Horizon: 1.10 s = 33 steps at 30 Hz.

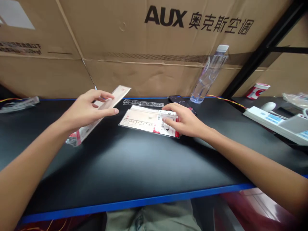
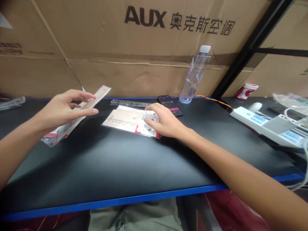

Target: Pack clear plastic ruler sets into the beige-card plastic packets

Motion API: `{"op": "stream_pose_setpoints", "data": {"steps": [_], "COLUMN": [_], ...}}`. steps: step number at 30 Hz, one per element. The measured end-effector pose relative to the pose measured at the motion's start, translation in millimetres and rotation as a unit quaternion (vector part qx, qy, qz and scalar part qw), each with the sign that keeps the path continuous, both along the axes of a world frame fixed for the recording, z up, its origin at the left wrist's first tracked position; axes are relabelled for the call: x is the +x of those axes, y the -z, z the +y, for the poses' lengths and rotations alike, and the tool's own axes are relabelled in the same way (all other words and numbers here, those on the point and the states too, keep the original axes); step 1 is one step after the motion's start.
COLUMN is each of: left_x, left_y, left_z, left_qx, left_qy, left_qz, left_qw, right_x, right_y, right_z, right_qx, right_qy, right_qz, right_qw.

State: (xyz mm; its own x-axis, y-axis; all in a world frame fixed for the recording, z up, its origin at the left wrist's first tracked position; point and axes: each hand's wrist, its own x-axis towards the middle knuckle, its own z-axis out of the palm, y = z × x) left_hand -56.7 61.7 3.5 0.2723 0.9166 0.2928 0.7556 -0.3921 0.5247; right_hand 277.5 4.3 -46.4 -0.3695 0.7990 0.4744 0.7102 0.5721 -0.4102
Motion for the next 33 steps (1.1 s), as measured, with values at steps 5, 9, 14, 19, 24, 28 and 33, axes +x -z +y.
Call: {"op": "stream_pose_setpoints", "data": {"steps": [5,9,14,19,24,28,33], "left_x": [22,21,9,7,6,6,7], "left_y": [13.0,25.7,20.9,17.7,15.8,11.4,10.4], "left_z": [-12,-7,1,3,1,-2,-7], "left_qx": [0.033,-0.008,-0.055,-0.094,-0.139,-0.142,-0.2], "left_qy": [0.124,0.177,0.154,0.175,0.172,0.158,0.178], "left_qz": [0.04,0.14,0.165,0.154,0.151,0.115,0.038], "left_qw": [0.991,0.974,0.973,0.968,0.963,0.97,0.963], "right_x": [-4,-4,-2,-8,-22,-22,-14], "right_y": [2.2,6.6,0.6,-8.6,-3.8,4.3,8.2], "right_z": [-3,-2,1,30,80,94,86], "right_qx": [-0.004,-0.008,-0.007,-0.006,0.01,-0.013,0.004], "right_qy": [-0.014,-0.015,-0.006,0.019,0.026,0.041,0.049], "right_qz": [0.004,0.001,0.0,-0.008,-0.078,-0.109,-0.107], "right_qw": [1.0,1.0,1.0,1.0,0.997,0.993,0.993]}}
